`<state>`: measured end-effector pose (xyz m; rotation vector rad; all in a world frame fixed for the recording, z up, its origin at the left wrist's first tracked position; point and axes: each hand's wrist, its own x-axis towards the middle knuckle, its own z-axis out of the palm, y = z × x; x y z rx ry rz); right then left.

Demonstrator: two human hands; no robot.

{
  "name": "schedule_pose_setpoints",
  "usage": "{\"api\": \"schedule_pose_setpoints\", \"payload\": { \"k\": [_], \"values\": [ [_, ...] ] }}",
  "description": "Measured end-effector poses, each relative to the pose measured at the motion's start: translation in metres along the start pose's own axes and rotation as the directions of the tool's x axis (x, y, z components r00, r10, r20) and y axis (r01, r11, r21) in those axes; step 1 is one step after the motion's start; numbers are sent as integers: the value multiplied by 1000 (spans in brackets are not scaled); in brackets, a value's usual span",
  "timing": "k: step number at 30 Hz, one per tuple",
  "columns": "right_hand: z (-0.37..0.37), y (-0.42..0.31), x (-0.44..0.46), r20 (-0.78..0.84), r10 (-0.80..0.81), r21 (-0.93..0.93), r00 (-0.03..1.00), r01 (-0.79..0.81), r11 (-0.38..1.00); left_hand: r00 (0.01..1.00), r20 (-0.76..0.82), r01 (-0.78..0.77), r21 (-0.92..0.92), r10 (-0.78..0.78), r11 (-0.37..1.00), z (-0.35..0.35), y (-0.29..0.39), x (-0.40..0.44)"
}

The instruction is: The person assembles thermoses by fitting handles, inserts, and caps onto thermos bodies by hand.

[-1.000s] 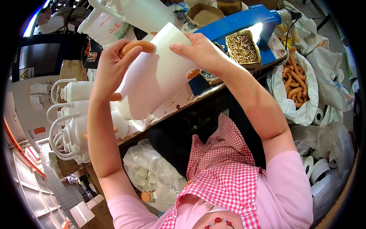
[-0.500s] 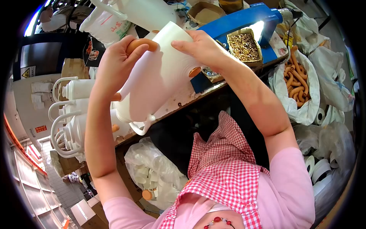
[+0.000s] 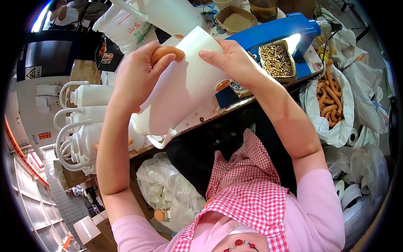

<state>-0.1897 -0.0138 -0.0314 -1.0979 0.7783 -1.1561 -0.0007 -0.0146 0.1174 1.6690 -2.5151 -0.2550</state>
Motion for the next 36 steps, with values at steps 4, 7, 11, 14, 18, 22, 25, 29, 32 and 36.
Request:
{"api": "schedule_pose_setpoints", "payload": {
  "k": [4, 7, 11, 14, 18, 22, 25, 29, 32, 36],
  "values": [
    [1, -10, -5, -9, 56, -5, 998, -56, 998, 1000, -27, 3, 7, -3, 1000, 1, 1, -1],
    [1, -7, -4, -3, 43, 2, 999, -43, 999, 1000, -24, -1, 18, 1, 1000, 2, -3, 1],
    [1, -8, -6, -1, 42, -1, 999, -42, 999, 1000, -22, 5, 30, -4, 1000, 2, -1, 0],
    [-1, -3, -1, -27, -10, -40, 1000, 9, 999, 998, -48, 41, 40, -39, 998, 3, 1, 0],
    [-1, -10, -7, -2, -6, -10, 1000, 6, 1000, 999, -12, 45, 11, -45, 999, -1, 5, -3],
    [-18, -21, -23, 154, -127, -272, 980, 166, 948, 994, 108, 33, -39, -28, 999, -10, 1, 2],
    [-29, -22, -28, 220, -7, -175, 975, 47, 983, 999, 7, -49, -157, 50, 986, -4, -5, 2],
    [-26, -15, -22, 282, -63, -116, 957, 100, 988, 950, 249, 267, -335, -188, 904, -36, -8, -1],
    [1, -33, -23, 350, -155, -64, 924, 189, 980, 948, 219, 297, -351, -230, 888, -69, -22, -29],
    [34, -38, -31, 490, -27, -141, 871, 109, 984, 910, 226, 414, -515, -346, 751, -75, -21, -97]
  ]
}}
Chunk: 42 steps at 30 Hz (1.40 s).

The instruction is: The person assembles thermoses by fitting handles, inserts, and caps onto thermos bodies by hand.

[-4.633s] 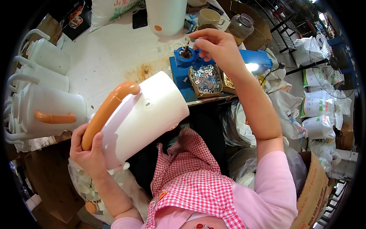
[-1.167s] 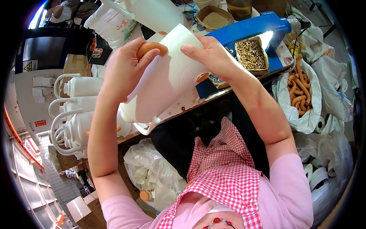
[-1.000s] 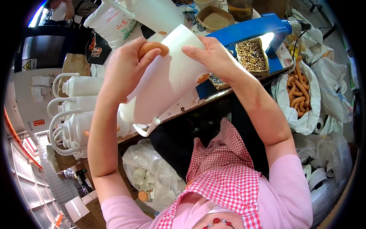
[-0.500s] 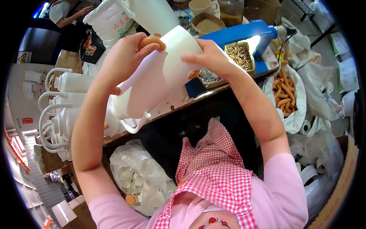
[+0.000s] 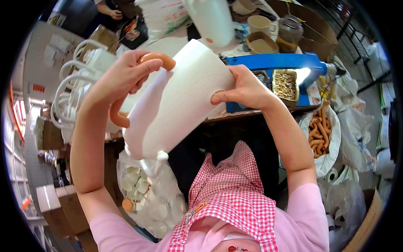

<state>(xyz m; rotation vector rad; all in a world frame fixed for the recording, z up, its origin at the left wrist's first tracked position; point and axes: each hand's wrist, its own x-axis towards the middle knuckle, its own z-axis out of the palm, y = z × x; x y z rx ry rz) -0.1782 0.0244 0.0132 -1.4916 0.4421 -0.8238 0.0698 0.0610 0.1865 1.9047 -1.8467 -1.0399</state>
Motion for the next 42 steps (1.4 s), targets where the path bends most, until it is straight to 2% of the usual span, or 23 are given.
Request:
{"api": "schedule_pose_setpoints", "payload": {
  "k": [3, 8, 10, 12, 14, 18, 20, 21, 28, 31, 34, 37, 39, 40, 42],
  "values": [
    [25, -10, -15, 42, 33, 123, 999, -38, 992, 996, -4, 87, -80, -88, 993, 8, -23, -36],
    [59, -16, -43, 99, 146, 97, 984, -156, 983, 990, -38, 120, -293, -137, 949, 33, -58, -79],
    [70, -14, -53, 70, 162, 116, 984, -169, 979, 991, -27, 118, -326, -134, 938, 39, -68, -85],
    [77, -19, -60, 75, 201, 91, 977, -207, 974, 994, -9, 104, -280, -110, 954, 42, -76, -87],
    [82, -18, -63, 54, 160, 55, 986, -163, 985, 994, -13, 97, -287, -105, 953, 46, -80, -90],
    [90, -10, -73, 27, 174, 19, 984, -175, 984, 992, 38, 124, -302, -118, 945, 47, -95, -86],
    [90, -2, -76, 90, 198, 48, 976, -203, 978, 989, 81, 143, -283, -124, 948, 46, -101, -83],
    [87, -5, -77, 114, 262, 18, 958, -266, 964, 985, 114, 156, -261, -131, 953, 46, -104, -83],
    [85, -2, -76, 117, 211, 21, 970, -215, 976, 986, 122, 147, -322, -113, 935, 51, -117, -76],
    [88, -4, -78, 87, 253, 0, 964, -254, 967, 989, 113, 132, -346, -98, 929, 56, -116, -75],
    [91, 3, -82, -1, 217, 43, 976, -217, 975, 988, 119, 133, -343, -97, 930, 63, -120, -71],
    [84, 12, -82, -13, 258, -39, 966, -258, 965, 990, 97, 128, -304, -103, 944, 77, -131, -62],
    [78, 18, -76, 71, 268, -27, 961, -266, 964, 976, 161, 200, -411, -145, 889, 76, -142, -56],
    [75, 14, -73, 65, 264, -24, 962, -263, 965, 976, 163, 198, -405, -143, 892, 76, -149, -54],
    [68, 1, -67, 156, 409, 208, 899, -434, 876, 941, 273, 320, -537, -198, 780, 78, -164, -50]
  ]
}}
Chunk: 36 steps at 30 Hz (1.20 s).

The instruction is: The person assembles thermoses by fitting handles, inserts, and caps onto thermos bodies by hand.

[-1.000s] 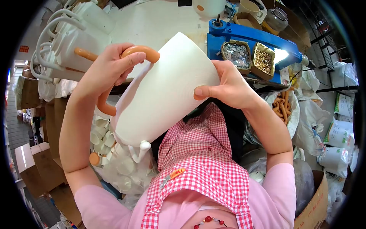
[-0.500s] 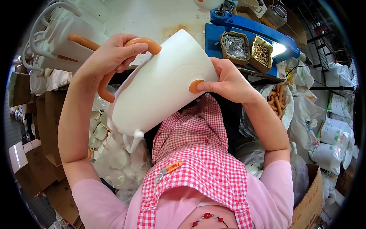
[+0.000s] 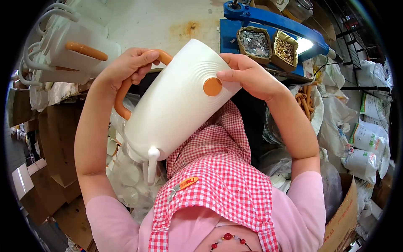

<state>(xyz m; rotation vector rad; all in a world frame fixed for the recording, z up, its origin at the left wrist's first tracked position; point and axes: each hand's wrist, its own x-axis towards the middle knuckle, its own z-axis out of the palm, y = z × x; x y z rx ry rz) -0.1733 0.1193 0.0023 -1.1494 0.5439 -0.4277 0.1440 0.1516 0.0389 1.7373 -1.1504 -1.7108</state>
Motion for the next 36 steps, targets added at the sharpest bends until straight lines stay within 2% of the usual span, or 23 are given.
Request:
{"api": "schedule_pose_setpoints", "payload": {
  "k": [2, 4, 8, 11, 14, 16, 17, 18, 19, 20, 22, 24, 26, 33, 36],
  "values": [
    [-6, 4, 2, 40, 13, 3, 999, -13, 1000, 999, 34, 8, -32, -7, 999, -5, -10, 7],
    [-9, 5, 1, 71, -19, -85, 997, 26, 996, 997, 41, 66, -86, -63, 994, -8, -17, 13],
    [-10, 11, 7, 60, -75, -72, 995, 79, 994, 996, 34, 84, -109, -81, 990, -5, -27, 20],
    [-16, 12, 14, 58, -19, -170, 998, 28, 985, 992, 62, 116, -168, -107, 979, -4, -41, 31],
    [-17, 11, 13, 39, -26, -171, 999, 32, 985, 991, 78, 124, -174, -112, 977, -1, -45, 31],
    [-16, 10, 7, -65, 13, -250, 998, -29, 968, 990, 94, 124, -196, -107, 973, 0, -55, 30],
    [-14, 10, 3, -66, 24, -253, 998, -40, 967, 991, 71, 129, -206, -117, 970, 2, -61, 28],
    [-11, 9, -2, -116, -144, -484, 983, 71, 872, 991, 45, 130, -218, -123, 967, 3, -65, 27],
    [-10, 8, -4, -116, -315, -689, 942, 152, 709, 992, 46, 129, -229, -121, 965, 5, -68, 25],
    [-10, 8, -3, -109, -308, -692, 945, 151, 706, 993, 48, 115, -232, -107, 966, 8, -71, 24],
    [-6, 6, -3, 44, -390, -820, 920, 256, 512, 994, 54, 108, -241, -98, 965, 11, -77, 23],
    [-3, 0, 0, 55, -353, -859, 934, 225, 460, 991, 82, 127, -246, -110, 961, 15, -86, 28],
    [-7, -3, 5, 221, -207, -903, 953, 280, 326, 989, 90, 132, -235, -114, 963, 18, -94, 33],
    [3, -8, 15, 255, 41, -925, 966, 231, 303, 986, 141, 113, -204, -85, 972, 26, -117, 39],
    [8, -16, 18, 245, 165, -919, 955, 175, 353, 982, 177, 102, -176, -71, 979, 28, -118, 43]
  ]
}}
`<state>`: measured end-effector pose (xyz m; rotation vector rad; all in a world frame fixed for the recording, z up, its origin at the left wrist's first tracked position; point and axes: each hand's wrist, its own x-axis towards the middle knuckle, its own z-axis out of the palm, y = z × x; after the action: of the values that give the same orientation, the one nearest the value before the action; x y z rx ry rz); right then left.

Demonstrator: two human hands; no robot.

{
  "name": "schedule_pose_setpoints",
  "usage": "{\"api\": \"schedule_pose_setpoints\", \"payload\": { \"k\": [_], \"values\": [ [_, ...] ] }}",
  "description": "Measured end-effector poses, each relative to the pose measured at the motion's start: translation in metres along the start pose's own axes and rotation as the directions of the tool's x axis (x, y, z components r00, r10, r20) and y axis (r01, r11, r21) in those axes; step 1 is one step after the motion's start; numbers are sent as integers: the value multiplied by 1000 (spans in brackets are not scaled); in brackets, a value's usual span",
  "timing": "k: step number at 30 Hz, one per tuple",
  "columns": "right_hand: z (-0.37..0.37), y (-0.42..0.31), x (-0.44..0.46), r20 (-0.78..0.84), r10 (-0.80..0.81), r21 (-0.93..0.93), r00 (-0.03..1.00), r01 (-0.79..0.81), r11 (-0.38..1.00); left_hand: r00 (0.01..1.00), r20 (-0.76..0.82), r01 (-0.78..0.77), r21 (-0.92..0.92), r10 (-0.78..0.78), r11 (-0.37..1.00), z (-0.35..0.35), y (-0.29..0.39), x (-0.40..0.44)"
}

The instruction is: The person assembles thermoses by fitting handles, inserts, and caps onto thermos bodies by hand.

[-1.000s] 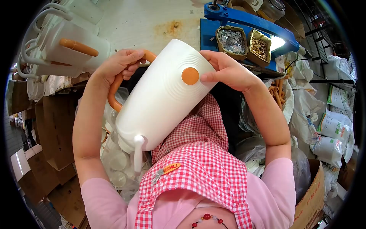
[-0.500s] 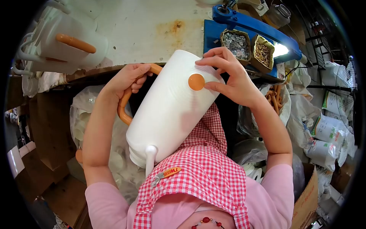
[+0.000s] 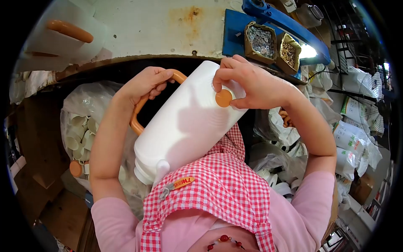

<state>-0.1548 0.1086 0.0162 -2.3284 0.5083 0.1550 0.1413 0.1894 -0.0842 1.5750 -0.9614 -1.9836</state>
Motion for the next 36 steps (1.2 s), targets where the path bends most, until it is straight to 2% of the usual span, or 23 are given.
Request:
{"api": "schedule_pose_setpoints", "payload": {
  "k": [3, 6, 8, 9, 11, 13, 14, 16, 17, 18, 19, 20, 24, 29, 31, 36],
  "values": [
    [-4, -5, 4, 45, 28, -4, 999, -27, 1000, 1000, 17, -19, -9, 19, 1000, -1, 1, 0],
    [-5, -8, 5, 67, 27, -86, 997, -22, 996, 999, 31, -34, -35, 35, 999, -3, 0, 0],
    [-6, -11, 5, -29, 46, 78, 998, -44, 996, 998, 35, -42, -43, 43, 998, -5, 0, -1],
    [-5, -12, 4, -27, 44, 75, 999, -42, 996, 999, 22, -40, -49, 42, 998, -5, 0, -1],
    [-4, -9, 1, -157, -65, -12, 986, 63, 998, 999, 1, -50, -50, 50, 997, -6, -1, 1],
    [1, -10, -7, -172, -134, -90, 976, 120, 989, 996, 2, -88, -29, 88, 996, -11, -9, 5],
    [-5, -7, -1, -199, -232, -205, 952, 191, 960, 999, -42, -16, -21, 15, 1000, -2, 5, -2],
    [-10, -10, 5, -207, -394, -320, 896, 318, 892, 1000, -3, -11, -29, 11, 1000, -4, 3, 4],
    [-12, -13, 2, -104, -373, -415, 922, 300, 859, 1000, 18, 5, -50, -4, 999, -4, 7, 5],
    [-7, -13, 1, -139, -475, -483, 869, 359, 799, 999, -2, -39, 30, 39, 999, -2, 11, 1],
    [-11, -17, -2, -88, -493, -505, 866, 388, 771, 998, 24, -59, 13, 59, 998, -4, 5, 3],
    [-12, -14, -4, 30, -506, -593, 862, 423, 685, 996, 58, -67, -11, 67, 998, -7, 0, 5],
    [-11, -11, -4, 112, -637, -664, 762, 534, 523, 991, 117, -63, -29, 66, 998, -6, -2, 4],
    [-8, -9, 3, 194, -567, -681, 801, 526, 509, 993, 104, -60, 37, 56, 998, -5, 1, 6],
    [-4, -10, 4, 200, -635, -679, 746, 573, 459, 993, 104, -58, 34, 54, 998, -5, 1, 5],
    [-3, -14, 9, 257, -646, -698, 719, 601, 391, 991, 124, -56, -11, 57, 998, -10, -5, 9]
  ]
}}
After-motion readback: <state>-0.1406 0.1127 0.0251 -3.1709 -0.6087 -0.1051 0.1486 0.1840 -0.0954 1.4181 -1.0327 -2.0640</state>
